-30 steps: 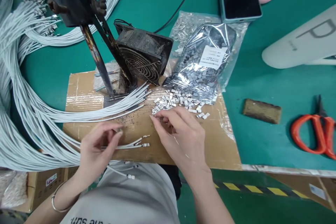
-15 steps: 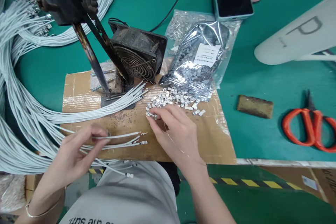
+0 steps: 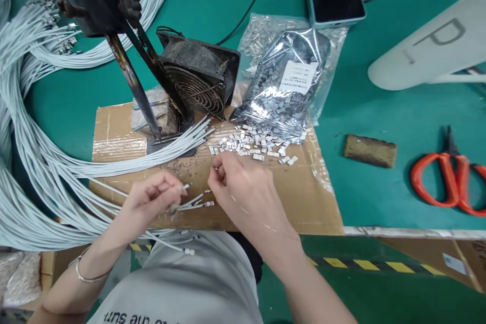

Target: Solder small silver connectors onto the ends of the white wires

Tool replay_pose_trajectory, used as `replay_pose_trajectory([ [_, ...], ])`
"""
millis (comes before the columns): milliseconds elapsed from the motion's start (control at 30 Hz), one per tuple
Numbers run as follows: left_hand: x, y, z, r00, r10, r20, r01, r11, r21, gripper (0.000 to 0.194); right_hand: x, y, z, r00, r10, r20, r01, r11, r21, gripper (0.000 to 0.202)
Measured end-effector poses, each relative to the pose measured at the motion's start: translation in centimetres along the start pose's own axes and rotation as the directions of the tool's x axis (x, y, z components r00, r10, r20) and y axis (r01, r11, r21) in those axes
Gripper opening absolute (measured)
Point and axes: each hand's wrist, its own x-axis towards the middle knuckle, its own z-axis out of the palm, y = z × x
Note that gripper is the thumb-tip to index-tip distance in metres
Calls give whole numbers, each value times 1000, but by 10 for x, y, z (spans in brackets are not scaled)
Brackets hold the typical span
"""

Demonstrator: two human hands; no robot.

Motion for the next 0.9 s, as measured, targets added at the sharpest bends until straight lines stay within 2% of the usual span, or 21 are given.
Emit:
replay_pose_trajectory([
  [100,2,-5,0,985,-128,-113,95,960,-265,32,-3,-8,-5,984,177,-15,-171,965,198,8],
  [200,0,-5,3,975,-141,-174,79,944,-321,38,-5,-18,-9,930,356,97,-349,765,542,3],
  [300,-3,-2,3,974,-104,-199,38,950,-311,34,-6,-28,-3,914,378,147,-361,592,720,6],
  [433,-6,1,3,979,-57,-194,-4,954,-300,28,-6,-38,9,906,359,222,-380,467,798,8],
  [567,-8,1,4,982,-48,-181,-13,946,-324,29,-9,-40,12,898,337,282,-406,390,827,11],
  [900,-8,2,6,987,-26,-155,-29,939,-342,26,-11,-40,11,906,301,297,-395,353,848,18],
])
